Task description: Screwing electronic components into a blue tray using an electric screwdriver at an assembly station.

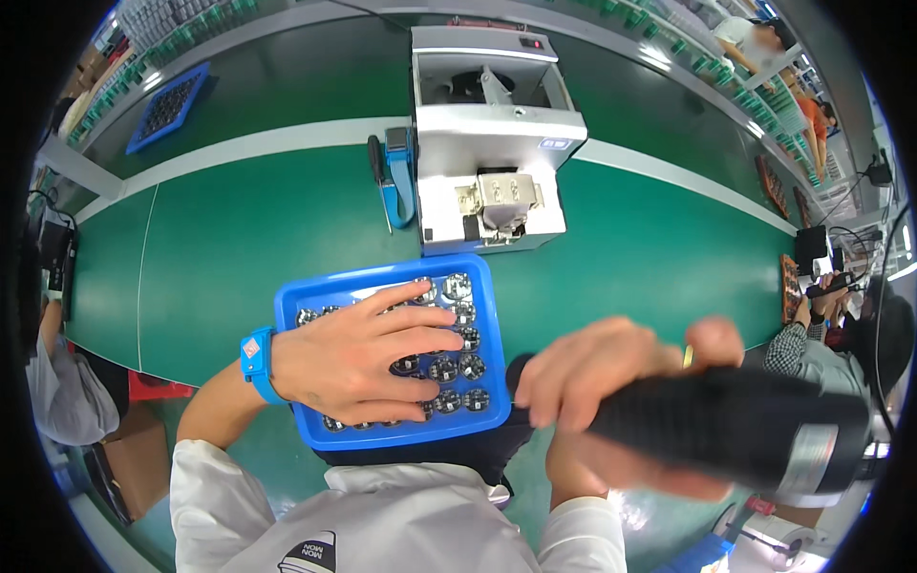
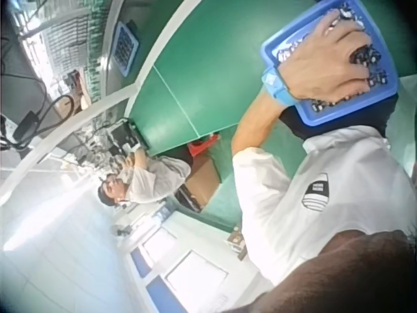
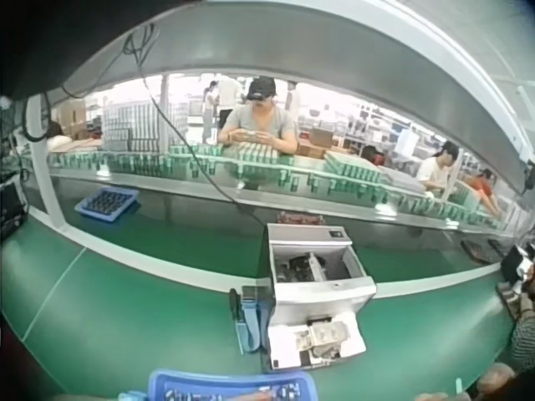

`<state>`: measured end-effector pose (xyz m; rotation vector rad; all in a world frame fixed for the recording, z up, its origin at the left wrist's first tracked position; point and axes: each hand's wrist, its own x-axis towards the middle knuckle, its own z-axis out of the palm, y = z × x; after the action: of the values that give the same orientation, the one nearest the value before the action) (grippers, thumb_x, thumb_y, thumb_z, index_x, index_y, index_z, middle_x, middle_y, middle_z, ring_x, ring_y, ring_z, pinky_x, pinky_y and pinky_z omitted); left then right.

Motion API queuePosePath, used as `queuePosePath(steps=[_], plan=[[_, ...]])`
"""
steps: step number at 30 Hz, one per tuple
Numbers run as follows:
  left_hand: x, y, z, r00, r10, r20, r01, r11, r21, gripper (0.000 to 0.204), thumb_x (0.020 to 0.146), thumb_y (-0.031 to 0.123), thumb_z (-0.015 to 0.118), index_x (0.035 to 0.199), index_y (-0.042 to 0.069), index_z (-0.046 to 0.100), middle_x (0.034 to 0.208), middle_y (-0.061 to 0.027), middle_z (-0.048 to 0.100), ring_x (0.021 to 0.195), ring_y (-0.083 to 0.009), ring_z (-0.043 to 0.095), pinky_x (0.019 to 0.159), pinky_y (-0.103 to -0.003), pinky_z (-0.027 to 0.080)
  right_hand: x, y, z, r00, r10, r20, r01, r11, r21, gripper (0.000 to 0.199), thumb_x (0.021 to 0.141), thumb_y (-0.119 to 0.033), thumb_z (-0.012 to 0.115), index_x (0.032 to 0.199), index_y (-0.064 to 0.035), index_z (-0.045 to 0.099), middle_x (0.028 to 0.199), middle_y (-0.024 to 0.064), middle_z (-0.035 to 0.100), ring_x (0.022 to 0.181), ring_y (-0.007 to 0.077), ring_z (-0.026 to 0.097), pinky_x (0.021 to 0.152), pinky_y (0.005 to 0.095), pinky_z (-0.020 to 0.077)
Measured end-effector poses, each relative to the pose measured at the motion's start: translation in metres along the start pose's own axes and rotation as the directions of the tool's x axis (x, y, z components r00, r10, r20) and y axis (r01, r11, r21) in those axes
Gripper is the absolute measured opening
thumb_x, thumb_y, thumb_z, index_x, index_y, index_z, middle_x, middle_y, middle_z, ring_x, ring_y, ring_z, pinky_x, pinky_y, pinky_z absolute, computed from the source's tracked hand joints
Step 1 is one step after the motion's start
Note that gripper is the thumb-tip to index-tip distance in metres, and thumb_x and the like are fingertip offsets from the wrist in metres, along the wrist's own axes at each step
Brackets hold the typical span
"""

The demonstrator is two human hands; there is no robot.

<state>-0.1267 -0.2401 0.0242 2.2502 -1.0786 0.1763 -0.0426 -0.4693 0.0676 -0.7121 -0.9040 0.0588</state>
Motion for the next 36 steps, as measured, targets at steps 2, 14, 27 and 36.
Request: queuePosePath(steps=[2, 14, 27, 36], plan=[[0.001, 0.001, 0.0, 1.0, -0.001, 0.025, 0.002, 1.0, -0.019, 0.027, 0.085, 0.038, 0.073, 0.095, 0.013, 0.075, 0.128, -0.0171, 0.056, 0.128, -0.0366, 0.05, 0.114, -0.06, 0.03, -0.017, 0.0, 0.011, 0.998, 0.0, -0.057, -0.005, 0.996, -0.085, 0.09, 0.089, -0.07, 0.057, 0.144, -0.0061, 0.025, 0.063, 0.0121, 0.059, 0.042, 0.0247, 0.058, 0.039, 0.0393, 0.0545], [0.003, 0.011, 0.008, 0.991, 0.054, 0.122, -0.05, 0.998, -0.034, 0.038, 0.086, 0.047, 0.07, 0.104, 0.014, 0.073, 0.13, -0.0169, 0.056, 0.128, -0.0367, 0.049, 0.114, -0.063, 0.029, -0.047, 0.004, 0.01, 0.97, 0.245, 0.001, -0.245, 0.97, -0.005, 0.077, 0.088, -0.06, 0.061, 0.137, -0.0081, 0.034, 0.072, 0.0174, 0.061, 0.058, 0.0298, 0.06, 0.054, 0.0438, 0.0529], [0.002, 0.008, 0.014, 0.986, -0.017, 0.164, 0.016, 1.0, 0.01, 0.041, 0.087, 0.05, 0.068, 0.108, 0.015, 0.074, 0.136, -0.0159, 0.053, 0.134, -0.039, 0.043, 0.117, -0.065, 0.021, -0.044, 0.019, 0.012, 0.978, 0.203, 0.054, -0.188, 0.962, -0.2, 0.09, 0.085, -0.08, 0.049, 0.134, -0.0052, 0.032, 0.06, 0.0131, 0.057, 0.044, 0.0278, 0.059, 0.042, 0.0411, 0.0542], [0.001, 0.008, 0.015, 0.99, -0.013, 0.143, 0.011, 1.0, 0.013, 0.038, 0.088, 0.048, 0.068, 0.108, 0.016, 0.074, 0.134, -0.0152, 0.054, 0.134, -0.0388, 0.043, 0.117, -0.065, 0.022, -0.049, 0.021, 0.014, 0.975, 0.22, 0.032, -0.211, 0.963, -0.169, 0.09, 0.086, -0.079, 0.049, 0.133, -0.0046, 0.032, 0.059, 0.0125, 0.056, 0.043, 0.0267, 0.058, 0.042, 0.0402, 0.053]])
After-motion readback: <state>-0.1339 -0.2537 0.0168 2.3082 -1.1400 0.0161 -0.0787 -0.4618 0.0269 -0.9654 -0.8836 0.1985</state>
